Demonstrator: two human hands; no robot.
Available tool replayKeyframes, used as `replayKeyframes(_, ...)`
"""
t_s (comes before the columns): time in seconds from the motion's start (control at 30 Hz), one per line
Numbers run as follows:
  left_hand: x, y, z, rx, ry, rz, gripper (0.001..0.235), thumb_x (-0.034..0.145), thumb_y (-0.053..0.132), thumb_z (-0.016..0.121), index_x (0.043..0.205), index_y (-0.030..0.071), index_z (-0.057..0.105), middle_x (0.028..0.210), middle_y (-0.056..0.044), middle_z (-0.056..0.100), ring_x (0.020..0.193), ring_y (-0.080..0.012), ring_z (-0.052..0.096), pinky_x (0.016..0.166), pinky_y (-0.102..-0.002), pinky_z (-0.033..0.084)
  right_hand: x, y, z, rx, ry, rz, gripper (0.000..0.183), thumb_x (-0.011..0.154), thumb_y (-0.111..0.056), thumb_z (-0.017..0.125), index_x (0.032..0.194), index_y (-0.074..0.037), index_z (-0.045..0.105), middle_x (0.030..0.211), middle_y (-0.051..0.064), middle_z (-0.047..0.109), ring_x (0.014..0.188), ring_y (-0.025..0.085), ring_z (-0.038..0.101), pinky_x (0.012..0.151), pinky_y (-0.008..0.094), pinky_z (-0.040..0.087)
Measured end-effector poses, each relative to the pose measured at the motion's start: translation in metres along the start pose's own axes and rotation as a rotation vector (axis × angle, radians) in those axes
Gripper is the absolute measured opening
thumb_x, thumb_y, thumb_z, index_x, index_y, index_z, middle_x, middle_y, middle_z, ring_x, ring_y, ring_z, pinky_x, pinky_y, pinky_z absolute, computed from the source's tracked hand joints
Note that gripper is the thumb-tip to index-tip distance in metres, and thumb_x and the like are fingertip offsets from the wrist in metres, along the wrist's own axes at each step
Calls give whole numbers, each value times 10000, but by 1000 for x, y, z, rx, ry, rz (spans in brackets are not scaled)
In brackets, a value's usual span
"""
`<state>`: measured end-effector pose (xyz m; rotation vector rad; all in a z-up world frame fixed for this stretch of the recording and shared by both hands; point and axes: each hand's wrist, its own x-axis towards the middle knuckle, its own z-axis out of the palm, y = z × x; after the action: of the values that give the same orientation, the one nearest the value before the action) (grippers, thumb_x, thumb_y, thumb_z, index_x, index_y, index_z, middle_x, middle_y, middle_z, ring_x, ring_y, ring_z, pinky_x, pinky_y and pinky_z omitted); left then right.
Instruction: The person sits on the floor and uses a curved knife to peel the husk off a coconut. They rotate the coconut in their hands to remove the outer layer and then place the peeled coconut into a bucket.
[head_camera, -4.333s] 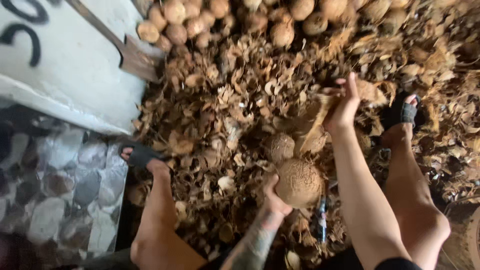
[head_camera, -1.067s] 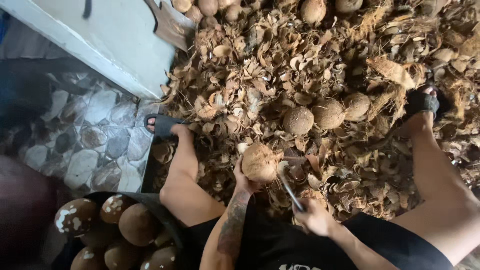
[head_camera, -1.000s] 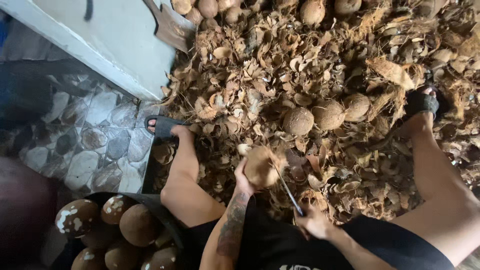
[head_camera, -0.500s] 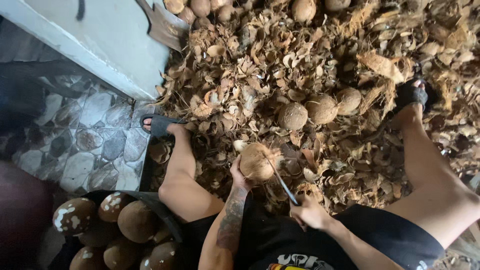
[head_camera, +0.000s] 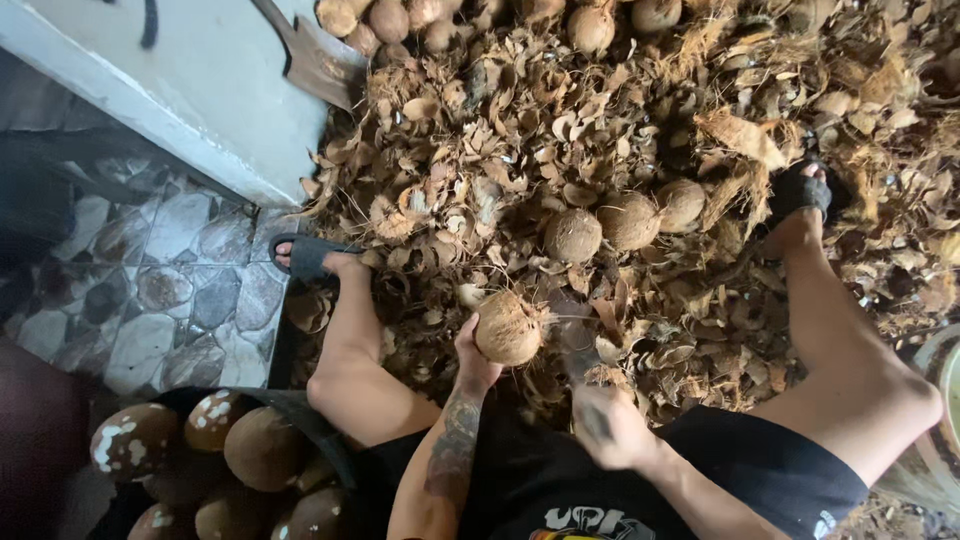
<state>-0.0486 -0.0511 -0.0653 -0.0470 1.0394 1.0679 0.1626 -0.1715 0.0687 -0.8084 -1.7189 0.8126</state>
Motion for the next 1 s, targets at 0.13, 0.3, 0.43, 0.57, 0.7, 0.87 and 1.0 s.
replayKeyframes(0.13, 19, -10, -19, 30, -165, -68, 674, 781, 499, 705, 1282, 56, 621, 1118, -176, 661, 967, -335, 655, 803, -459, 581, -57, 75, 16, 76, -394, 1447, 176, 1007, -25, 565, 1145, 84, 555, 648, 109, 678, 421, 170, 598, 341, 251, 496)
replayKeyframes(0.3, 38, -14, -20, -55, -207, -59, 537, 928, 434, 617, 1295, 51, 697, 1121, -157, 760, 1026, -337, 726, 891, -438, 605, -8, 20, 15, 96, -343, 1366, 329, 920, -92, 623, 597, -35, 594, 459, 116, 667, 349, 184, 606, 402, 258, 504)
replayKeyframes(0.43, -10, 1, 28, -23, -116, 61, 547, 929, 458, 569, 1305, 66, 630, 1394, -231, 567, 1225, -411, 578, 998, -601, 482, -9, 31, 27, 361, -227, 1241, 220, 811, -12, 570, 598, -42, 521, 435, 105, 567, 327, 210, 535, 394, 304, 481)
replayKeyframes(0.57, -6, -20, 9, -162, -557, -172, 1141, 851, 852, 430, 1618, 11, 345, 1705, -246, 306, 1532, -462, 333, 1238, -621, 307, 21, 24, 36, 513, -120, 846, 252, 827, 46, 560, 595, -52, 584, 447, 111, 626, 351, 201, 598, 409, 304, 505)
replayKeyframes(0.7, 12, -1, -4, -68, -665, -69, 1114, 826, 847, 454, 1641, 100, 320, 1668, -257, 348, 1521, -479, 348, 1193, -725, 330, 58, -45, 2, 415, -148, 401, 193, 803, 123, 628, 780, -67, 607, 583, 25, 663, 483, 152, 608, 460, 270, 487)
replayKeyframes(0.87, 11, 1, -4, -3, -166, -147, 862, 875, 721, 433, 1549, 194, 533, 1659, -181, 462, 1510, -471, 409, 1169, -760, 302, 0, 19, -2, 10, -80, 12, 247, 730, 96, 405, 769, -123, 513, 570, -26, 473, 458, 155, 383, 487, 318, 324)
replayKeyframes(1.0, 9, 1, -2, 182, 187, -127, 969, 615, 716, 642, 1408, 161, 635, 1413, -194, 634, 1317, -397, 568, 1063, -615, 485, -47, 70, 9, -109, -484, 1249, 388, 967, -167, 488, 1262, 40, 630, 641, 57, 683, 417, 107, 649, 300, 218, 504)
